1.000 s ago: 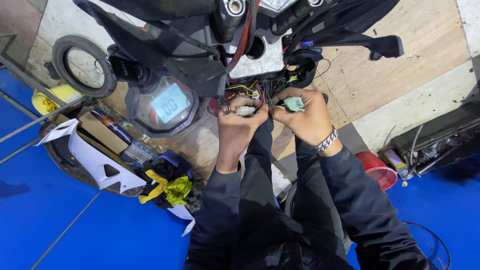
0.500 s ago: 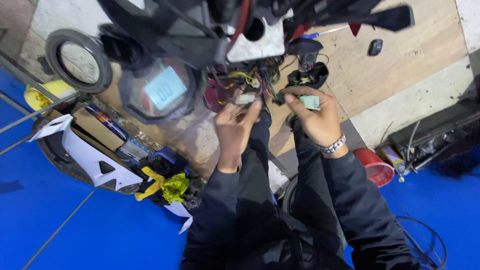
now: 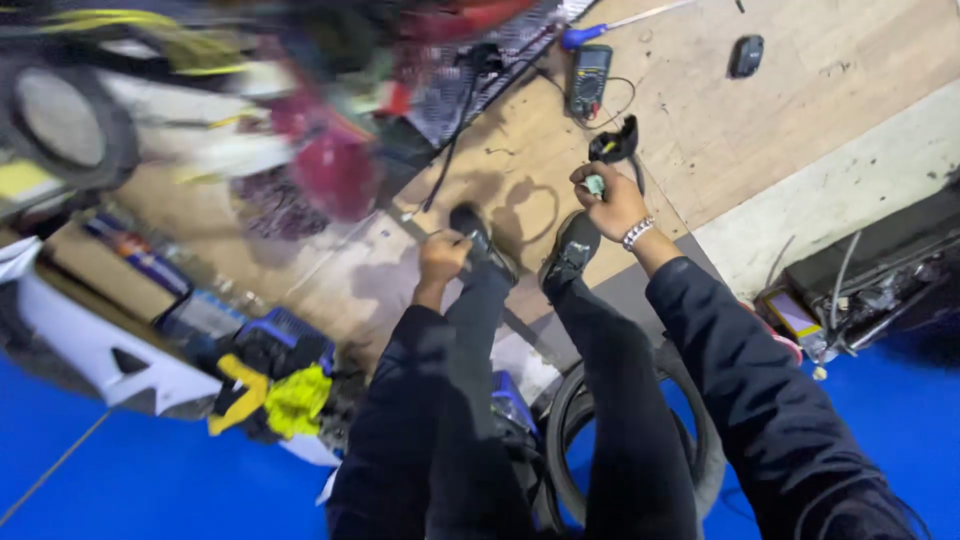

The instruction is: Repairing motorcycle electrical wiring by connecting and disconnecting plugs and inspecting a control unit

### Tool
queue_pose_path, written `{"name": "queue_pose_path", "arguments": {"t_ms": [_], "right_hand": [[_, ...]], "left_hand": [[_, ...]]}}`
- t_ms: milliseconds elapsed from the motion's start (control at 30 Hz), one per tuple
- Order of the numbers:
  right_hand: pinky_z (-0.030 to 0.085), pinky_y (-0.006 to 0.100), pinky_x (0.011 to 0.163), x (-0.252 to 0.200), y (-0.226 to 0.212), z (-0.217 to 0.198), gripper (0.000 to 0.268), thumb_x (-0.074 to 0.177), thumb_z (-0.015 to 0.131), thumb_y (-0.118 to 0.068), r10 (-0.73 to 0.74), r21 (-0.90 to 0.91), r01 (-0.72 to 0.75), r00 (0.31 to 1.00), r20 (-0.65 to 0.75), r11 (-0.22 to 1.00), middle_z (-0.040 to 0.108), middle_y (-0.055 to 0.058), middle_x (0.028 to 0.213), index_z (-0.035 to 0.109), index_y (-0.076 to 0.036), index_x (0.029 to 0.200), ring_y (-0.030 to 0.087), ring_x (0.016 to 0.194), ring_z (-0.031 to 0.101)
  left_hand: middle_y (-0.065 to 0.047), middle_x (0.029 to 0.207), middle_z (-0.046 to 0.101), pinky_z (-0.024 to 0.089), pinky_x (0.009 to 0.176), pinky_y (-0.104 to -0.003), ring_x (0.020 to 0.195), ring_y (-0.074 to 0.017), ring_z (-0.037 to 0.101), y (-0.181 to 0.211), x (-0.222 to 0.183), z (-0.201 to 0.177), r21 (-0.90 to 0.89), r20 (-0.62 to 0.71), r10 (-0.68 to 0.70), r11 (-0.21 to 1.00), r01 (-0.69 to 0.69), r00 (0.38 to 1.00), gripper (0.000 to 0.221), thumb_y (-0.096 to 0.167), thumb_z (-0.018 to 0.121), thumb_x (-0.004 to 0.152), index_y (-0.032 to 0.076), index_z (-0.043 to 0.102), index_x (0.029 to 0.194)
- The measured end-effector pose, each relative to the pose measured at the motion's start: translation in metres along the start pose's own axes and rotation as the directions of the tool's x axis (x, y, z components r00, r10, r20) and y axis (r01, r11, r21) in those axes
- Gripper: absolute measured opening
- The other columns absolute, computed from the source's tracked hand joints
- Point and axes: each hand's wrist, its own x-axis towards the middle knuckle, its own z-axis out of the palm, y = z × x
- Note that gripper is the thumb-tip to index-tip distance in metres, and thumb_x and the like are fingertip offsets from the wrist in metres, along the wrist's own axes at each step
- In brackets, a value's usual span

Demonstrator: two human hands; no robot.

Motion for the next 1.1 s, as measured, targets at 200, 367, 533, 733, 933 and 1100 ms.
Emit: {"name": "queue_pose_path", "arguments": {"t_ms": [200, 367, 533, 733, 933, 1100], "right_hand": [[0.047, 0.056, 0.105, 0.123, 0.169, 0.055, 0.048, 0.089, 0.07, -0.01, -0.041, -0.436, 0.016, 0.998, -0.049, 0.9, 0.059, 0.026, 0.13, 0.056, -0.011, 0.135, 0.047, 0.125, 0.057], [0.045, 0.059, 0.1, 0.194, 0.204, 0.064, 0.056, 0.09, 0.068, -0.013, -0.114, -0.417, 0.05, 0.985, -0.129, 0.907, 0.047, 0.032, 0.132, 0.051, -0.013, 0.143, 0.053, 0.119, 0.049], [0.029, 0.067, 0.114, 0.161, 0.143, 0.055, 0.117, 0.083, 0.083, -0.038, 0.288, -0.593, -0.3, 0.95, -0.118, 0.747, 0.011, 0.029, 0.164, -0.002, -0.029, 0.164, 0.053, 0.148, 0.024], [0.035, 0.068, 0.112, 0.001, 0.023, 0.046, 0.107, 0.081, 0.081, -0.022, -0.413, -0.455, 0.431, 0.899, 0.144, 0.779, 0.02, 0.039, 0.159, 0.017, -0.019, 0.166, 0.062, 0.141, 0.032], [0.042, 0.046, 0.1, -0.126, -0.111, -0.017, 0.054, 0.107, 0.033, -0.048, -0.774, -0.185, 0.761, 0.633, 0.0, 0.622, 0.051, 0.009, 0.152, 0.055, -0.019, 0.147, 0.034, 0.136, 0.049], [0.055, 0.048, 0.083, -0.19, -0.2, -0.058, 0.045, 0.095, 0.069, -0.027, -0.685, 0.264, 0.726, 0.687, -0.241, 0.635, 0.073, 0.013, 0.103, 0.066, -0.005, 0.134, 0.037, 0.094, 0.071]], "left_hand": [[-0.018, 0.071, 0.061, 0.053, 0.063, -0.048, 0.065, -0.034, 0.061, -0.134, 0.155, 0.118, 0.84, -0.458, 0.813, 0.529, -0.125, 0.359, 0.048, 0.051, 0.057, 0.091, 0.006, 0.067, 0.078], [-0.021, 0.158, 0.035, 0.039, 0.113, -0.052, 0.145, -0.0412, 0.035, -0.103, 0.213, 0.104, 0.371, 0.091, -0.088, 0.927, 0.048, 0.992, 0.054, 0.05, 0.062, 0.084, 0.032, 0.06, 0.136], [-0.009, 0.153, 0.051, 0.035, 0.114, -0.045, 0.139, -0.0333, 0.045, -0.083, 0.209, 0.093, 0.272, 0.132, -0.067, 0.962, 0.028, 0.989, 0.052, 0.046, 0.049, 0.092, 0.023, 0.066, 0.136], [-0.009, 0.078, 0.077, 0.063, 0.07, -0.033, 0.074, -0.019, 0.076, 0.094, 0.075, -0.024, -0.453, 0.016, 0.266, 0.861, -0.231, 0.964, 0.024, 0.01, 0.075, 0.089, 0.016, 0.077, 0.112], [-0.015, 0.095, 0.075, 0.065, 0.068, -0.033, 0.077, -0.0241, 0.077, 0.196, -0.053, -0.106, -0.885, 0.284, 0.057, 0.399, 0.239, 0.957, 0.029, -0.002, 0.075, 0.086, -0.003, 0.073, 0.114], [-0.023, 0.106, 0.075, 0.06, 0.075, -0.036, 0.092, -0.0275, 0.074, 0.231, -0.148, -0.149, -0.8, 0.377, 0.163, 0.553, 0.232, 0.912, 0.041, 0.024, 0.083, 0.079, 0.0, 0.077, 0.113]]}}
